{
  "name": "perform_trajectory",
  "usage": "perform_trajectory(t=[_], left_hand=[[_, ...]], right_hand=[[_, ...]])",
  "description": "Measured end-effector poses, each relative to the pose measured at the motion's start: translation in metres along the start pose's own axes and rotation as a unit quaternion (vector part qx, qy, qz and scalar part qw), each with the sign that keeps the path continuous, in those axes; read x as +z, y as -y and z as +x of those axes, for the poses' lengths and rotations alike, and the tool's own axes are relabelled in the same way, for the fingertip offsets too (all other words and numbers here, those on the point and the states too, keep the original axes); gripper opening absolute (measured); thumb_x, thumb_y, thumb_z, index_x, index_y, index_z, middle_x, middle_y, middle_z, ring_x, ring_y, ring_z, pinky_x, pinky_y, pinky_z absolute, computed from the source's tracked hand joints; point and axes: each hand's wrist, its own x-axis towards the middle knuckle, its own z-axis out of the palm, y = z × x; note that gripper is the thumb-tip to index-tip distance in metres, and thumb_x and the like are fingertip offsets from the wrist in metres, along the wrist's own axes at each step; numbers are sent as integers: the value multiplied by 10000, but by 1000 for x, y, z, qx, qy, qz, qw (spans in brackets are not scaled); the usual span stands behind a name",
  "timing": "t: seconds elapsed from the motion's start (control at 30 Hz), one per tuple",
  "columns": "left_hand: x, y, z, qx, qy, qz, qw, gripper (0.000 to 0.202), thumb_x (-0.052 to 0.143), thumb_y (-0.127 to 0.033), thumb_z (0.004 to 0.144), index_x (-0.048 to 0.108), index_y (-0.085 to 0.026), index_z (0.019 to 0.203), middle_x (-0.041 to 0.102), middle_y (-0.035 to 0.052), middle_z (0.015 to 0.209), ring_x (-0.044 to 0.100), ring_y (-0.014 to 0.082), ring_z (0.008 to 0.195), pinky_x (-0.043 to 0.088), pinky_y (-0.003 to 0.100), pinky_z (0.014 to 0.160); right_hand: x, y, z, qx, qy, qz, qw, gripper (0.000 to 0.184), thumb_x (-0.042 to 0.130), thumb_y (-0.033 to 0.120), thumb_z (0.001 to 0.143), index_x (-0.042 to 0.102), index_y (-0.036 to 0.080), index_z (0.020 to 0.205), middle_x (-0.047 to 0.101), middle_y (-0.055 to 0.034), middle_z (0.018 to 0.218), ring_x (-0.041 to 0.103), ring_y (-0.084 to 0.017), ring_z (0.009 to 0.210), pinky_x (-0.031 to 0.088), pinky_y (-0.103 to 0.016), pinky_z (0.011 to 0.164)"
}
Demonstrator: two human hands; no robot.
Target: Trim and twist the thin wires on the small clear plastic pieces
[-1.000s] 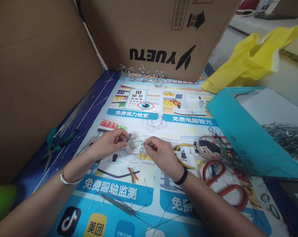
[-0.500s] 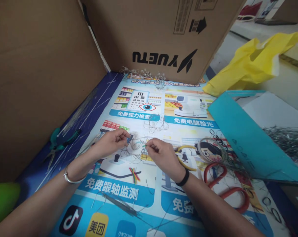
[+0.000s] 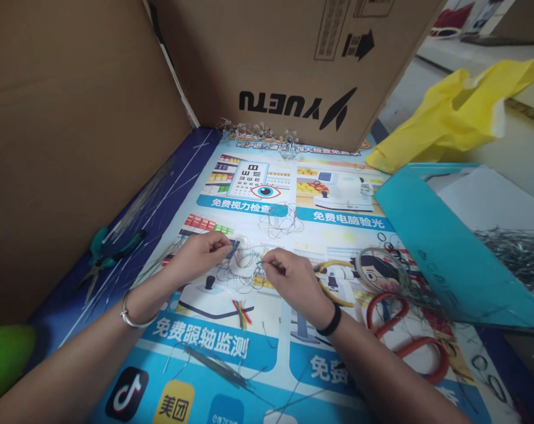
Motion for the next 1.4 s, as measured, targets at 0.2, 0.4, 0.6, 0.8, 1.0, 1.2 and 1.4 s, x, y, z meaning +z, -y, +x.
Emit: perform_trajectory(t=[0.2,0.4,0.6,0.8,1.0,1.2,1.4], left_hand=[[1,-2,-4,19,-36,13,999,117,499,-222,762,590,-179,703,593,-31,595,494,89,533,319,200,514],[4,-4,-9,22,-53,-37,998,100,502,-180,741,587,-169,689,585,-35,597,496,76,531,347,191,523],[7,-5,-13,9,-40,-89,995,105,495,-190,742,569,-159,675,561,-21,589,493,81,550,367,188,516],[10,-2,-15,6,-26,-121,992,123,502,-230,767,578,-160,699,549,-21,560,486,84,549,375,188,505],[12,4,-15,13,-1,-141,990,181,492,-300,817,590,-163,753,563,-15,598,499,88,571,395,197,527],[13,6,-15,19,5,-125,992,233,464,-335,852,587,-164,753,546,-20,604,503,86,570,394,198,538],[10,5,-15,40,13,-102,994,265,453,-341,865,573,-163,710,537,-18,601,500,88,583,385,201,548]], right_hand=[[0,2,0,0,0,3,1000,84,535,199,766,615,204,791,629,31,628,549,-93,529,412,-190,489],[-1,8,-3,-3,4,-13,1000,87,540,195,772,625,211,783,620,39,614,534,-87,511,408,-193,491],[-2,10,-8,-48,-13,-70,996,90,549,157,757,622,210,754,645,28,678,550,-92,553,415,-199,535],[-3,12,-14,-70,-30,-91,993,87,539,161,759,613,206,761,632,9,681,521,-94,523,422,-206,528],[-3,12,-15,-86,-29,-80,993,93,526,151,764,604,201,747,612,4,674,521,-97,551,419,-203,534],[-2,10,-16,-93,-20,-70,993,86,533,151,778,604,198,768,615,6,694,527,-92,580,411,-196,552],[-1,11,-17,-84,-16,-76,993,85,536,159,775,607,204,758,617,11,669,516,-93,545,407,-198,533]])
